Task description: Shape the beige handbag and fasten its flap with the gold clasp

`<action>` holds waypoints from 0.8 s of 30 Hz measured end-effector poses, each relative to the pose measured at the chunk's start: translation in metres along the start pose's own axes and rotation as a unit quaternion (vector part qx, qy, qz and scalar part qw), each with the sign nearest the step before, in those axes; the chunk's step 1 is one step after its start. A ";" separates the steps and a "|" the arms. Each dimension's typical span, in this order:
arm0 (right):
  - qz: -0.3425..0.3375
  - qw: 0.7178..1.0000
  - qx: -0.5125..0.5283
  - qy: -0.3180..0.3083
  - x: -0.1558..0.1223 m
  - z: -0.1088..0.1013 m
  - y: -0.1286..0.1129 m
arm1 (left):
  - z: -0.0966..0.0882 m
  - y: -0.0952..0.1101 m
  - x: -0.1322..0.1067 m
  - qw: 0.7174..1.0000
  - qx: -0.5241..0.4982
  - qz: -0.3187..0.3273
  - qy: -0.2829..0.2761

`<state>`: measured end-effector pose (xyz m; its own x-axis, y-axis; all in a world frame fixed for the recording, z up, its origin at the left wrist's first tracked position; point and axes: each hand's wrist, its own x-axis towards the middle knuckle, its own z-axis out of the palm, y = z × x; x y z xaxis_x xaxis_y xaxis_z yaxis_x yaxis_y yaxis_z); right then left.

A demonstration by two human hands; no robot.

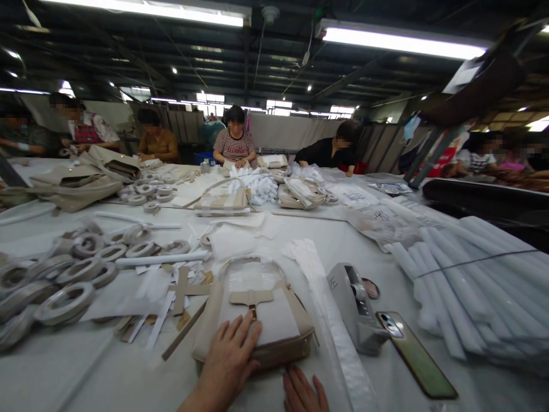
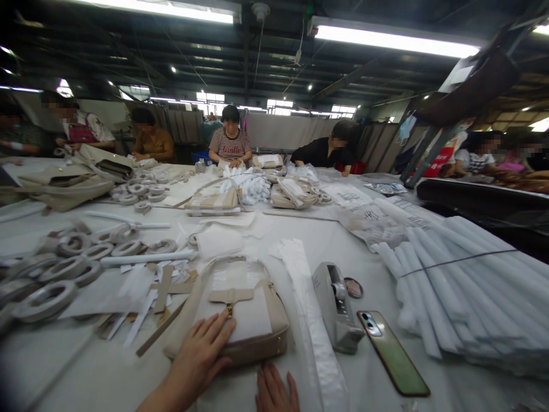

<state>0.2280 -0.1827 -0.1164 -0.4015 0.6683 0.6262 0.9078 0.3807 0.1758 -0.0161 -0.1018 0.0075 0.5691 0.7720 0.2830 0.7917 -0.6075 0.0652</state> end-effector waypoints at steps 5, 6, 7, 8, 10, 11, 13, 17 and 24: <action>-0.065 0.997 -0.031 -0.019 0.004 -0.016 0.000 | -0.004 0.003 -0.001 1.000 -0.006 -0.014 -0.002; -0.064 0.997 -0.030 -0.025 0.006 -0.020 -0.001 | -0.005 0.003 -0.001 1.000 -0.008 -0.014 -0.004; -0.060 0.997 -0.025 -0.031 0.007 -0.024 -0.003 | -0.006 0.003 -0.001 1.000 -0.010 -0.013 -0.006; -0.051 0.998 -0.020 -0.036 0.008 -0.028 -0.005 | -0.006 0.003 -0.001 1.000 -0.013 -0.012 -0.008; -0.034 0.998 -0.013 -0.043 0.008 -0.035 -0.010 | -0.007 0.001 -0.001 1.000 -0.020 -0.008 -0.012; -0.031 0.998 -0.012 -0.051 0.008 -0.038 -0.013 | -0.008 0.001 -0.001 1.000 -0.024 -0.006 -0.014; -0.031 0.997 -0.008 -0.069 0.006 -0.043 -0.018 | -0.010 -0.001 0.000 0.999 -0.034 -0.002 -0.015; 0.022 0.995 0.038 -0.093 0.003 -0.046 -0.026 | -0.018 -0.001 -0.003 0.997 -0.071 0.018 0.037; 0.104 0.971 0.174 -0.127 0.007 -0.056 -0.027 | -0.003 0.013 -0.073 0.963 -0.192 0.083 0.168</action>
<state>0.2077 -0.2243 -0.0742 -0.2701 0.8737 0.4046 0.8949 0.3828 -0.2292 -0.0475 -0.1667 -0.0092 0.5250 0.5936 0.6099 0.5183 -0.7914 0.3241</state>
